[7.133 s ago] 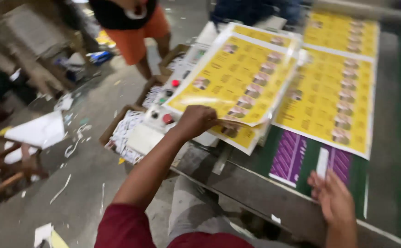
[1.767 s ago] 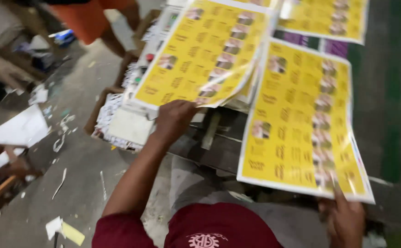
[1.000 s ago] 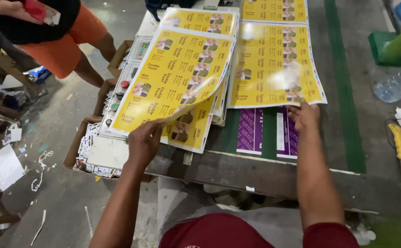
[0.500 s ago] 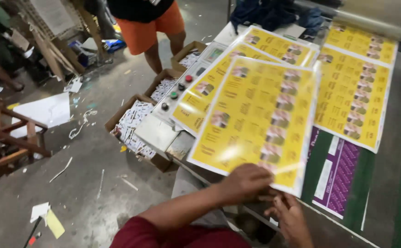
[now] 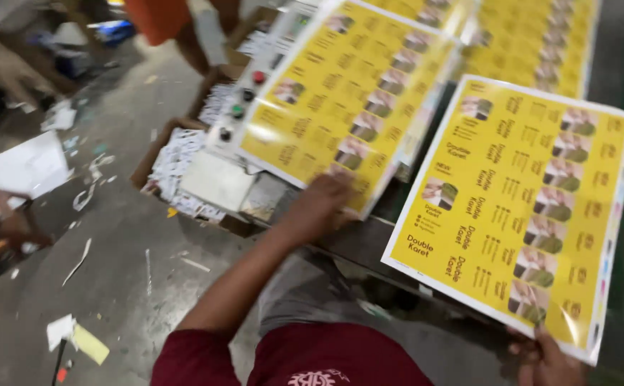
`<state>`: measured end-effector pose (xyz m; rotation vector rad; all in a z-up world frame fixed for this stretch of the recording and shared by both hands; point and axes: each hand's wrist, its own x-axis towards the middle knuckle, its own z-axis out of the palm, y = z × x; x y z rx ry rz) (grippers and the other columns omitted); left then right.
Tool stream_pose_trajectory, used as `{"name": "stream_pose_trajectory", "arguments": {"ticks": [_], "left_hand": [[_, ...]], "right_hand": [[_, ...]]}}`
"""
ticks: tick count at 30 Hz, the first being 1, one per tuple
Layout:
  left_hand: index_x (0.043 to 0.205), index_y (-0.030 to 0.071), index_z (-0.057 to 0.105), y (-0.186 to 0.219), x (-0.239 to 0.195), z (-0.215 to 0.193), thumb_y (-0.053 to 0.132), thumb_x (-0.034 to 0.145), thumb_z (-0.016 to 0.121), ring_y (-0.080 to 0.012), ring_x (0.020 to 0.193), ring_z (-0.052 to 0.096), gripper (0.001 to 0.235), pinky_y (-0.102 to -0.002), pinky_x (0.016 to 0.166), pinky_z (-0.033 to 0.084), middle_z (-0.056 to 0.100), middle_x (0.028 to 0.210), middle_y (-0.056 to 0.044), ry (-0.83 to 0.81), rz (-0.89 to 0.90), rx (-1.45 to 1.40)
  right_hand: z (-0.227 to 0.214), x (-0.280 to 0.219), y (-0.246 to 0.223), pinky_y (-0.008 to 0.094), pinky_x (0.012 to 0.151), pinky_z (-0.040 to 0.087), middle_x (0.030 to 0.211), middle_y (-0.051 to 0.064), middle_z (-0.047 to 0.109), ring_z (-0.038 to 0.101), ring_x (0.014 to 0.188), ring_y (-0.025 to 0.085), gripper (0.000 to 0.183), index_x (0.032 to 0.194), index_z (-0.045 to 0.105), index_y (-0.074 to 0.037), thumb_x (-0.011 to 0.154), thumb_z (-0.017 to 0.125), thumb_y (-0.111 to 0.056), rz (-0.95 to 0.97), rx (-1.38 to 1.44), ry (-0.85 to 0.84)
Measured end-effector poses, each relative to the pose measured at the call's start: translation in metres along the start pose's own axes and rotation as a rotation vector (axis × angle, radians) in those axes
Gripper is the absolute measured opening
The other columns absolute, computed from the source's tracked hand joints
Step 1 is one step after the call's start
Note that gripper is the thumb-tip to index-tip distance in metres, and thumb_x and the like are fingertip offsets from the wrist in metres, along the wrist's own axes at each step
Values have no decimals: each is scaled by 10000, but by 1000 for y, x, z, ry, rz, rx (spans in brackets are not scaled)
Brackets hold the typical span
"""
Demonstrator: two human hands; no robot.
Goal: Aligning and sorting printed sheets on a workstation in a print shop.
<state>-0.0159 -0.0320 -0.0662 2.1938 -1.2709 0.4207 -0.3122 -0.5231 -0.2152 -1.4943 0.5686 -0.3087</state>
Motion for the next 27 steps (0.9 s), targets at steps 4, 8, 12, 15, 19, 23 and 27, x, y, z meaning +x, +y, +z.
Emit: {"name": "stream_pose_trajectory", "arguments": {"ticks": [4,8,12,15,19,23,27], "left_hand": [[1378,94,507,-51,-19,3,367,804,741,-359,1475,389,677,-535,1153,308,454,1568,-134,-166,-203,323],[1272,58,620,-54,-13,-9,317,983,611,-283,1265,630,389,-407,997,461,672,1345,-120,-33,-127,562],[1488,25,474,-67,-23,3,505,834,696,-328,1515,365,841,-515,1181,301,418,1628,-157,-234,-181,461],[1639,55,225,-68,-19,10,715,678,766,-404,1585,88,1285,-611,1211,141,113,1715,-250,-397,-190,594],[1651,150,220,-49,-1,-9,573,722,821,-394,1583,101,1185,-588,1262,92,127,1714,-215,-520,-304,535],[1656,215,236,-70,-9,8,558,771,754,-365,1576,177,1082,-559,1263,154,192,1709,-177,-460,-241,573],[1653,228,235,-86,-7,6,435,871,740,-378,1565,195,953,-609,1239,187,237,1692,-170,-510,-311,523]], "right_hand": [[9,-24,-33,273,600,529,1144,193,608,680,847,254,429,1517,343,46,1109,457,-19,87,80,136],[16,-7,-20,287,507,484,1107,182,637,690,791,247,423,1474,402,39,1067,493,-32,159,151,107],[57,33,-35,280,517,502,1150,166,647,697,815,232,444,1482,422,-11,1055,529,-73,162,201,47],[82,86,-38,286,560,488,1006,127,672,713,822,221,315,1385,507,-5,1094,532,-124,139,237,24],[96,177,-41,329,487,633,1077,86,726,772,842,322,261,1328,564,-137,1068,590,-147,106,323,32],[106,240,-66,303,569,657,1018,39,768,802,891,259,134,1178,621,-180,1078,611,-269,181,444,-83],[94,220,-59,392,616,655,1060,92,743,778,992,354,123,1155,570,-163,1113,585,-277,217,457,-147]]}}
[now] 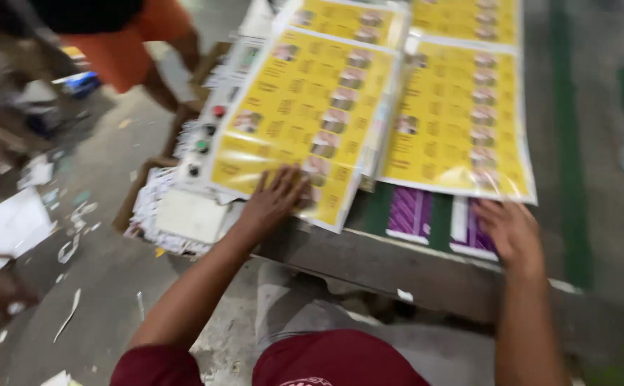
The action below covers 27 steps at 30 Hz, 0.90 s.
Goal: Aligning and sorting printed sheets on a workstation in a print shop.
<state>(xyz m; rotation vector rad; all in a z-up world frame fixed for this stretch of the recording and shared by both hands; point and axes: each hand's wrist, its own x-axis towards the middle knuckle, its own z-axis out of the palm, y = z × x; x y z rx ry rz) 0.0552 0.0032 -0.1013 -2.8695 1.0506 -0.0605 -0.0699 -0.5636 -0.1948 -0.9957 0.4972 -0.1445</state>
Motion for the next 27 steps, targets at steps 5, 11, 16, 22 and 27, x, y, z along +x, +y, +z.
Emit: {"name": "stream_pose_trajectory", "arguments": {"ticks": [5,11,16,22,27], "left_hand": [[1626,-1,198,-14,-6,-1,830,891,448,-367,1588,48,1137,-620,1230,29,129,1714,-205,169,108,5],[1618,5,198,-23,12,-3,916,539,777,-394,1567,164,1527,-668,1191,152,197,1695,-222,120,100,4],[1404,37,431,-17,18,-40,260,928,589,-323,1282,464,549,-518,970,437,412,1564,-179,15,115,-25],[970,102,639,74,3,-29,178,936,585,-275,701,654,99,-426,601,528,681,847,-75,424,282,-217],[935,55,607,178,-35,-41,315,875,644,-286,694,632,269,-435,604,488,640,885,-127,562,396,-201]], "right_hand": [[22,-107,3,308,649,528,1214,131,697,689,999,187,635,1679,241,23,1132,435,-233,-156,-246,-149],[-40,-144,76,449,749,484,1400,349,521,583,1163,392,608,1719,92,-47,1155,279,-176,-15,-265,-188],[-44,-148,105,550,759,514,1439,306,532,583,1165,421,631,1686,162,-98,1089,318,-231,152,-219,-272],[159,-226,80,439,722,465,1342,306,649,644,1031,386,535,1581,418,-20,1053,420,-106,231,-433,-85],[198,-226,89,438,667,489,1296,257,622,625,1044,343,579,1552,414,-25,998,496,-172,106,-342,-193]]}}
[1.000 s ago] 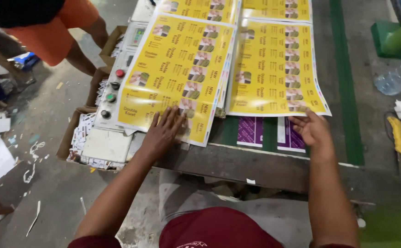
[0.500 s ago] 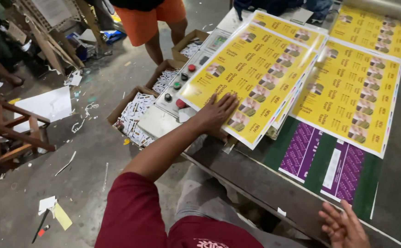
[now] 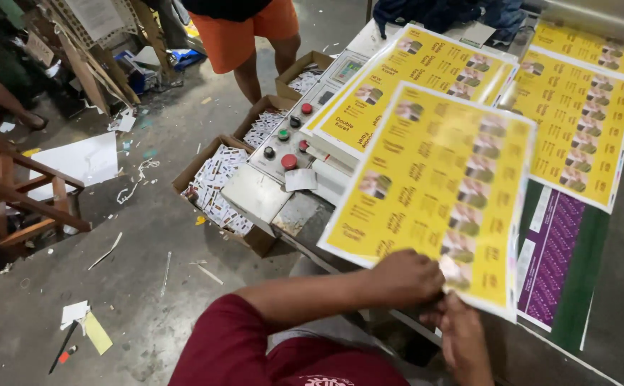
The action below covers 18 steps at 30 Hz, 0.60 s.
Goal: Aligning and sorting printed sheets on a workstation in a print shop.
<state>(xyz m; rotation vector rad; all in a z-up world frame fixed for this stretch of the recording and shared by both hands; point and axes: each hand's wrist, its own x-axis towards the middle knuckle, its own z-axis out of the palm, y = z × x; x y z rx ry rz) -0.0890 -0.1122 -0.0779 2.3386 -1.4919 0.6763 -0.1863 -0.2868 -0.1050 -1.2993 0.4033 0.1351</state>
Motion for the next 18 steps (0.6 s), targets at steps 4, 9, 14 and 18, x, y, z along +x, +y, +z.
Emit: {"name": "stream_pose_trajectory", "arguments": {"ticks": [4,9,14,18], "left_hand": [[1178,0,608,12,1,3,453,847,588,-348,1040,648,562,-500,953,497,643,1193,-191,-100,47,-221],[1240,49,605,-86,19,3,147,815,625,-366,1046,662,436,-474,827,535,651,1296,-209,-356,-365,-498],[1551,-20,307,-180,-23,59,675,851,723,-459,1541,205,1071,-726,1166,201,260,1648,-267,-194,-397,-24],[1571,-76,300,-170,-25,56,696,958,497,-407,1568,156,1005,-602,1214,165,236,1668,-279,-327,-402,125]], "right_hand": [[-58,13,36,368,649,535,1219,176,603,630,901,289,435,1448,446,9,1042,486,-142,-185,224,69],[-157,-6,67,303,376,401,1095,123,632,574,600,281,355,1456,458,-43,1113,508,-120,-187,4,411],[-194,-17,64,229,558,537,1258,119,604,638,893,176,511,1515,395,-37,1028,550,-35,-301,118,590],[-238,12,78,287,546,542,1122,109,675,661,847,197,326,1276,583,18,1035,700,-169,-195,147,733]]}}
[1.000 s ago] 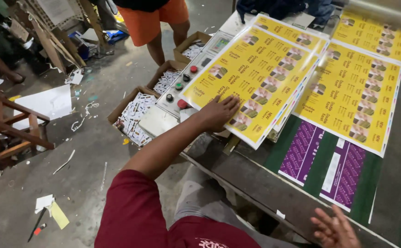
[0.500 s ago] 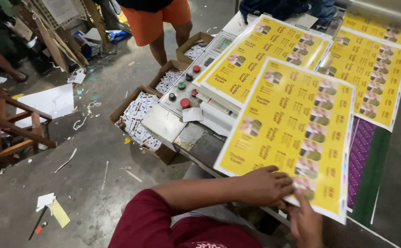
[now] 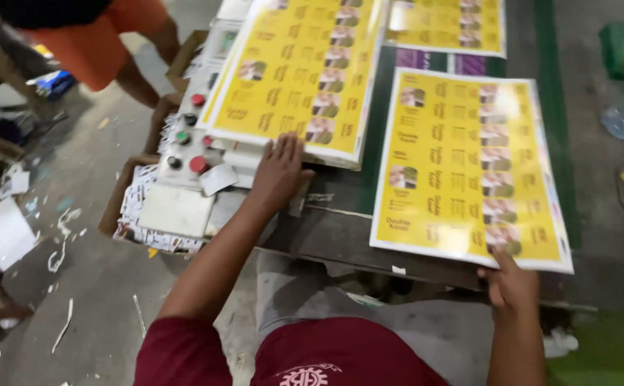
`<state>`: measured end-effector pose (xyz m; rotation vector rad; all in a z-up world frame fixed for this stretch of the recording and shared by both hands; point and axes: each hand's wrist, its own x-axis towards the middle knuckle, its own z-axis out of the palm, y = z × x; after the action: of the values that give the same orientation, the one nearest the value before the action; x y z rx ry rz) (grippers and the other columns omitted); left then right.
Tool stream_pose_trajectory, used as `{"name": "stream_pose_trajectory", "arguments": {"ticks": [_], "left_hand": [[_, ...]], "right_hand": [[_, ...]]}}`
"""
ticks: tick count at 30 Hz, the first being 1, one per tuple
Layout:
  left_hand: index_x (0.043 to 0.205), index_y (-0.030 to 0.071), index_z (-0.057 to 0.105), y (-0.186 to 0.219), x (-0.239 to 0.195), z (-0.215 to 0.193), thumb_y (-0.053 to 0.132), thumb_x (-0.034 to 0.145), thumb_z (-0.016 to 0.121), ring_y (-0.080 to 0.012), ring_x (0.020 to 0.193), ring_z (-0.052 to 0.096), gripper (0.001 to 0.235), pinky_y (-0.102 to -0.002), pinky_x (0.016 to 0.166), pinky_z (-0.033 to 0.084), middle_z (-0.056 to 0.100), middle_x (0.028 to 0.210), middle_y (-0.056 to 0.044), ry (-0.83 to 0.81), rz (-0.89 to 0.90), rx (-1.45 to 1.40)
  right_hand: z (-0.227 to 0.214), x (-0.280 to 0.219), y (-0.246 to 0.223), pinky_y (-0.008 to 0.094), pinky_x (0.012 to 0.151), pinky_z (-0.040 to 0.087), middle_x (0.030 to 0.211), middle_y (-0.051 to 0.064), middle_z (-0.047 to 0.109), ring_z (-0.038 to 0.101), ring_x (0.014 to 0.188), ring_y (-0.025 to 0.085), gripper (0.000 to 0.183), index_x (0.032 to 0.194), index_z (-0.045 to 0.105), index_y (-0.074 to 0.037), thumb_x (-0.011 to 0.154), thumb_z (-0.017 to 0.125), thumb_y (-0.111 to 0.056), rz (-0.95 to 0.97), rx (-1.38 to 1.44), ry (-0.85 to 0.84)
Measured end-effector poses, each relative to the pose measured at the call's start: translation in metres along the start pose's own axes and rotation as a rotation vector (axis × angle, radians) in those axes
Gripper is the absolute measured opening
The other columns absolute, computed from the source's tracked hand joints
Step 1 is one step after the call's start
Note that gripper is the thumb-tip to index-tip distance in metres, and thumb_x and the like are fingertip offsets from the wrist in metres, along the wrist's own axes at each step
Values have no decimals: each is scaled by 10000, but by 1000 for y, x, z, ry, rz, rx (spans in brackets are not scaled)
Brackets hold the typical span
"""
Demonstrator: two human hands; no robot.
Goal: Aligning and sorting printed sheets on a workstation in a print shop.
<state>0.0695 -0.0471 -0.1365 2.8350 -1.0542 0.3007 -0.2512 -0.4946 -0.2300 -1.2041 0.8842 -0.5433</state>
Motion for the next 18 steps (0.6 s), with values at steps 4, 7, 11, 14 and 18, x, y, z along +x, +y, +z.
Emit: {"name": "stream_pose_trajectory", "arguments": {"ticks": [4,7,11,14,18], "left_hand": [[1339,46,626,-5,-5,-20,291,977,621,-327,1256,624,436,-541,1136,360,660,1351,-175,273,132,192],[1227,158,698,-12,0,-27,217,940,639,-266,1085,733,299,-444,1020,481,745,1206,-90,337,186,202],[946,234,605,-3,4,-59,169,1010,584,-187,748,772,94,-324,870,574,755,843,26,369,132,198],[834,191,616,1,6,-72,106,979,606,-245,597,736,169,-354,685,581,692,657,-13,417,144,169],[827,199,613,-4,13,-61,120,965,618,-239,563,719,158,-346,656,583,659,617,-8,458,174,185]], "right_hand": [[38,36,-8,301,495,524,1087,11,705,674,784,175,380,1312,614,-179,948,715,-140,68,131,-151],[67,57,-22,352,531,574,1028,-21,735,723,777,205,275,1191,656,-211,940,747,-147,103,178,-123],[80,83,-54,276,584,577,969,19,747,736,757,173,275,1153,673,-191,894,766,-185,184,357,-138],[86,83,-57,306,585,581,993,2,751,741,763,170,270,1174,664,-185,915,740,-189,171,288,-135],[111,147,-5,489,566,627,1176,99,695,739,873,336,456,1334,614,-102,907,775,-91,86,186,-61]]}}
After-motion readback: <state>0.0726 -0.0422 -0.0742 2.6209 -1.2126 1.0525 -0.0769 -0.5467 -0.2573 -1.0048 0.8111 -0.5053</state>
